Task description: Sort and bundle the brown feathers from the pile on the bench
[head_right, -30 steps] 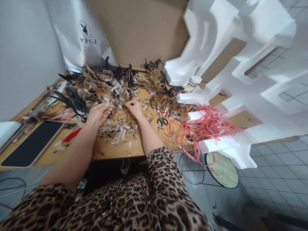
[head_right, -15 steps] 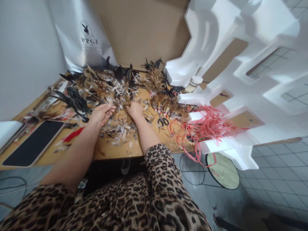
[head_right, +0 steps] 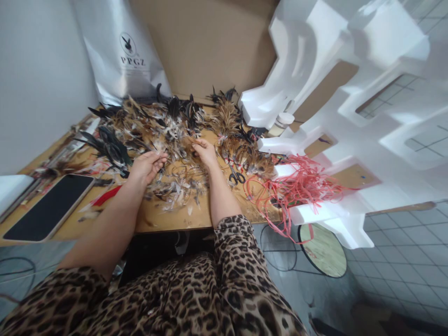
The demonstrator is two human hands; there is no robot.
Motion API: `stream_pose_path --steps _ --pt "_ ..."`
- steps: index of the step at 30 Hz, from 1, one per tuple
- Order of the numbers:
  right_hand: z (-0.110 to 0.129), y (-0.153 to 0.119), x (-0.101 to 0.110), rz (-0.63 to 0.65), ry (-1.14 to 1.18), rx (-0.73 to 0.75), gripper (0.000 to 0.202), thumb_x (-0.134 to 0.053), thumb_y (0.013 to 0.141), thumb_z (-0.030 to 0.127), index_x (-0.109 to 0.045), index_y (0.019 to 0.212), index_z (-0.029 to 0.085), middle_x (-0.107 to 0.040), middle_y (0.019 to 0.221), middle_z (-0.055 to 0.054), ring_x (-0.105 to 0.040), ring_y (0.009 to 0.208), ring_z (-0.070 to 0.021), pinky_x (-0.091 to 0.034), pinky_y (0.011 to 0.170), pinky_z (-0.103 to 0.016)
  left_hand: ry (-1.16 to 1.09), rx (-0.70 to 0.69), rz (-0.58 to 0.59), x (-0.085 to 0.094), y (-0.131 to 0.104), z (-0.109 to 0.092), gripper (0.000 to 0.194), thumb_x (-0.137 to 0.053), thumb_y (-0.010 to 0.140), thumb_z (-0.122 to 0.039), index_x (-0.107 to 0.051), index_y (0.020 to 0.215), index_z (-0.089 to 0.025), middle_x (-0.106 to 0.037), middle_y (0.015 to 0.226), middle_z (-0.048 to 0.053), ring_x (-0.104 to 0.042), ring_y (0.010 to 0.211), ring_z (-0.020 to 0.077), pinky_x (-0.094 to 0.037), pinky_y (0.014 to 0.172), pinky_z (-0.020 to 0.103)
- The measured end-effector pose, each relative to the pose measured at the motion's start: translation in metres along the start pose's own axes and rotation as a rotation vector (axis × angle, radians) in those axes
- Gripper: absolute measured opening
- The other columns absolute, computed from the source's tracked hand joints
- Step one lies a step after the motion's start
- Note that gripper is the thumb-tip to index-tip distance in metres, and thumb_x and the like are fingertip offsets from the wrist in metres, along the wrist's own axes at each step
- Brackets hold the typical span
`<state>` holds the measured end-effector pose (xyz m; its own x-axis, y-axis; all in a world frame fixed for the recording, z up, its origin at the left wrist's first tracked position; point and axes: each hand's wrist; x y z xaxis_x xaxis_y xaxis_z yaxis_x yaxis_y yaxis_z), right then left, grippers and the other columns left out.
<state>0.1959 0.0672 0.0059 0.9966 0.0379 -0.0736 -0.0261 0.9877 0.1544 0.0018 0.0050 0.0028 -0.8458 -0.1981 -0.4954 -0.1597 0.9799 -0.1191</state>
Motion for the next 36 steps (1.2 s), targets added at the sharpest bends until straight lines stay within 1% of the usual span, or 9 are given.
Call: stream_pose_path --steps 5,11,15,19,25,28,31,33,36 --pt "0.010 -0.006 0.001 0.092 0.172 -0.049 0.036 -0.067 0.058 0.036 -0.058 0.088 0.018 -0.063 0.080 0.000 -0.058 0.063 -0.0094 -0.040 0.055 -0.020 -0.012 0.022 0.021 0.000 0.000 -0.002 0.015 -0.073 0.065 -0.018 -0.065 0.075 -0.010 -0.071 0.087 0.011 -0.065 0.064 0.0090 -0.048 0.055 0.015" --pt "0.015 -0.012 0.002 0.220 0.233 -0.070 0.034 -0.068 0.057 0.034 -0.053 0.083 0.018 -0.057 0.067 0.004 -0.056 0.059 -0.0094 -0.040 0.054 -0.021 -0.016 0.015 0.057 -0.002 -0.004 -0.005 0.016 -0.073 0.065 -0.019 -0.065 0.076 -0.011 -0.070 0.095 0.011 -0.066 0.071 0.0109 -0.049 0.058 0.016" --pt "0.018 -0.016 0.002 0.341 0.185 -0.075 0.034 -0.067 0.057 0.035 -0.053 0.082 0.017 -0.054 0.064 0.004 -0.054 0.058 -0.0102 -0.040 0.056 -0.023 -0.043 0.018 0.112 -0.002 -0.006 -0.008 0.012 -0.071 0.067 -0.017 -0.064 0.074 -0.011 -0.070 0.094 0.011 -0.067 0.078 0.0142 -0.051 0.061 0.018" --pt "0.019 -0.019 0.002 0.401 0.102 -0.075 0.035 -0.066 0.059 0.039 -0.054 0.083 0.017 -0.055 0.066 0.003 -0.054 0.060 -0.0110 -0.041 0.059 -0.025 0.002 0.085 0.193 -0.002 -0.007 -0.008 0.011 -0.070 0.068 -0.015 -0.066 0.076 -0.009 -0.070 0.084 0.011 -0.067 0.071 0.0126 -0.051 0.061 0.018" --pt "0.010 -0.012 0.002 0.306 0.067 -0.091 0.033 -0.065 0.060 0.038 -0.054 0.083 0.018 -0.056 0.068 0.003 -0.053 0.059 -0.0100 -0.043 0.060 -0.025 0.044 0.116 0.190 -0.001 -0.005 -0.006 0.007 -0.069 0.069 -0.014 -0.067 0.071 -0.007 -0.068 0.068 0.009 -0.062 0.057 0.0075 -0.049 0.056 0.014" --pt "0.005 -0.006 0.001 0.134 -0.088 -0.034 0.035 -0.064 0.061 0.035 -0.056 0.089 0.017 -0.060 0.079 0.001 -0.056 0.068 -0.0107 -0.045 0.068 -0.026 -0.020 0.063 0.130 -0.002 -0.003 -0.005 0.006 -0.070 0.068 -0.012 -0.066 0.069 -0.008 -0.067 0.067 0.008 -0.062 0.058 0.0079 -0.049 0.056 0.014" --pt "0.008 -0.006 -0.002 -0.048 -0.226 0.069 0.036 -0.063 0.062 0.033 -0.058 0.093 0.016 -0.063 0.093 -0.003 -0.057 0.079 -0.0116 -0.045 0.079 -0.027 -0.069 0.013 0.024 -0.003 0.000 -0.006 0.007 -0.070 0.068 -0.011 -0.063 0.066 -0.010 -0.067 0.069 0.007 -0.063 0.063 0.0082 -0.050 0.059 0.015" --pt "0.012 -0.011 -0.008 -0.043 -0.251 0.106 0.028 -0.062 0.065 0.036 -0.061 0.085 0.015 -0.064 0.086 -0.003 -0.056 0.076 -0.0119 -0.044 0.078 -0.027 -0.086 -0.011 -0.021 -0.003 0.001 -0.006 0.009 -0.070 0.069 -0.011 -0.062 0.064 -0.011 -0.067 0.070 0.006 -0.064 0.065 0.0083 -0.050 0.061 0.015" --pt "0.019 -0.023 -0.023 0.096 -0.258 0.091 0.025 -0.062 0.066 0.039 -0.062 0.070 0.014 -0.060 0.067 0.000 -0.053 0.066 -0.0108 -0.044 0.071 -0.026 -0.101 -0.033 -0.030 -0.003 0.002 -0.005 0.009 -0.069 0.069 -0.012 -0.062 0.064 -0.011 -0.067 0.070 0.006 -0.064 0.065 0.0082 -0.051 0.062 0.015"
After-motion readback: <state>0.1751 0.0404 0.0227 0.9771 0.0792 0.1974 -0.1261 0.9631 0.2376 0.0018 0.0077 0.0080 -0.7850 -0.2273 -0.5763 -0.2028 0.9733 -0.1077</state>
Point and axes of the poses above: each hand's wrist, its own y-axis towards the middle knuckle, its own x-axis out of the back of the hand, z = x × y
